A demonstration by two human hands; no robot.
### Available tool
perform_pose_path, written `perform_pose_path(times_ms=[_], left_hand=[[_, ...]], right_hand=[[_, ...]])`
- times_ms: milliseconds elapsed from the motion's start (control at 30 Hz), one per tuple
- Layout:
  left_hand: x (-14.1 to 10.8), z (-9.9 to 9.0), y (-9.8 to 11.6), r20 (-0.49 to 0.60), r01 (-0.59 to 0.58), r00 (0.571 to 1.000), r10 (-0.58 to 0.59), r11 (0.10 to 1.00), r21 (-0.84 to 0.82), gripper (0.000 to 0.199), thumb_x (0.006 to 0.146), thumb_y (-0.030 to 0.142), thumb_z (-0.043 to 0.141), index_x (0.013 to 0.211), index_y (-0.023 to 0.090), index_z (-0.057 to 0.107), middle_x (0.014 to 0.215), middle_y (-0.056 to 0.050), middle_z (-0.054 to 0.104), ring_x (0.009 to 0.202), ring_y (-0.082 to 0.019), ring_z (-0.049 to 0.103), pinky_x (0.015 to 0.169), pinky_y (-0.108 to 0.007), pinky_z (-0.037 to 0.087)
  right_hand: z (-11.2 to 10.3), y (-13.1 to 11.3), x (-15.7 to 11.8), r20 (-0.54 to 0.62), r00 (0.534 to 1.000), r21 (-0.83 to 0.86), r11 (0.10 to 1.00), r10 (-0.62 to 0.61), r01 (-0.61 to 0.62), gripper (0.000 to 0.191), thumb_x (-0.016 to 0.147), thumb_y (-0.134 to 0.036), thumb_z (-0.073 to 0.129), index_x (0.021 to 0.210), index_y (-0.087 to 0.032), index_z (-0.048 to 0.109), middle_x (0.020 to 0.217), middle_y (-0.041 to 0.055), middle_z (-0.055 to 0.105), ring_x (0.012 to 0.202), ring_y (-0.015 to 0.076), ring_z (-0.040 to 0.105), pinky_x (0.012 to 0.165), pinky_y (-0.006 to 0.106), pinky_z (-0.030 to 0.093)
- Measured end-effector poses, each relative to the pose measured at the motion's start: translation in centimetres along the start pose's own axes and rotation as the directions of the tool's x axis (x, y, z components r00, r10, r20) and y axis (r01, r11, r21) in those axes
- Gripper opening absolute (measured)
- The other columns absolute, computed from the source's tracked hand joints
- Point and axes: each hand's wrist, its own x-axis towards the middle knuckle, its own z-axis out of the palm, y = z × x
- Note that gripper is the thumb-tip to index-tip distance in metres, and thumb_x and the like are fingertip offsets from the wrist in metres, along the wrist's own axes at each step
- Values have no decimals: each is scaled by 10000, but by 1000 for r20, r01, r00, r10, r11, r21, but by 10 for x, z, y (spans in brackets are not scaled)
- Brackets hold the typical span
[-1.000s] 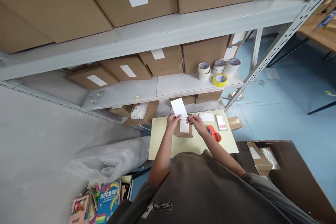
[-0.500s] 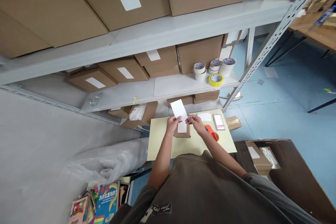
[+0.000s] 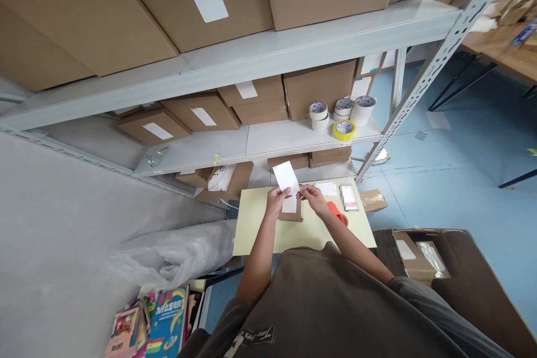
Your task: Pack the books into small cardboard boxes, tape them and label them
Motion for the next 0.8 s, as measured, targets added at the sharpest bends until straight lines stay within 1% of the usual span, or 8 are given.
perform_pose_path(times_ms=[133, 267, 400, 533, 733, 800], left_hand=[[-4, 6, 0, -1, 14, 1000, -14, 999, -42, 562, 628, 553, 960, 953, 110, 844, 924, -112, 819, 805, -225, 733, 804, -379, 608], [-6, 7, 0, -23, -10, 1000, 8, 998, -65, 529, 636, 526, 964, 947, 115, 846, 927, -110, 819, 809, -225, 734, 810, -389, 615], [-7, 7, 1, -43, -47, 998, 45, 998, -51, 491, 673, 505, 947, 964, 122, 847, 947, -116, 822, 835, -239, 744, 817, -406, 621], [-9, 8, 2, -54, -55, 997, 54, 998, -25, 489, 693, 503, 934, 981, 118, 846, 968, -117, 825, 842, -241, 746, 836, -419, 626], [-10, 8, 2, -34, -45, 998, 45, 999, -3, 511, 709, 533, 919, 988, 113, 836, 978, -122, 822, 864, -250, 746, 841, -414, 620], [-10, 9, 2, -48, -34, 998, 35, 999, 34, 537, 704, 518, 925, 1053, 123, 820, 1003, -124, 817, 887, -251, 747, 842, -402, 613]], right_hand=[[0, -9, -5, 13, 1000, -15, 1000, -17, 17, 312, 894, -534, 686, 845, -226, 710, 833, 30, 762, 841, 198, 686, 827, 346, 525], [-3, -13, -9, -26, 1000, 20, 1000, 5, -5, 297, 891, -518, 698, 830, -227, 716, 844, 35, 764, 809, 200, 695, 809, 356, 524], [-8, -10, -8, -30, 999, 28, 999, 16, -15, 324, 857, -555, 743, 814, -234, 725, 838, 38, 766, 792, 205, 700, 777, 354, 524], [-10, -4, -5, -21, 1000, 38, 999, 17, -16, 353, 826, -581, 772, 823, -232, 722, 829, 35, 766, 772, 200, 698, 764, 354, 523], [-9, -3, -4, -5, 1000, 42, 999, 14, -14, 337, 832, -558, 774, 818, -228, 705, 791, 22, 747, 765, 193, 688, 764, 345, 515], [-8, -6, -6, 20, 1000, 36, 999, -1, 0, 335, 862, -562, 751, 831, -231, 702, 806, 23, 747, 779, 192, 682, 780, 347, 517]])
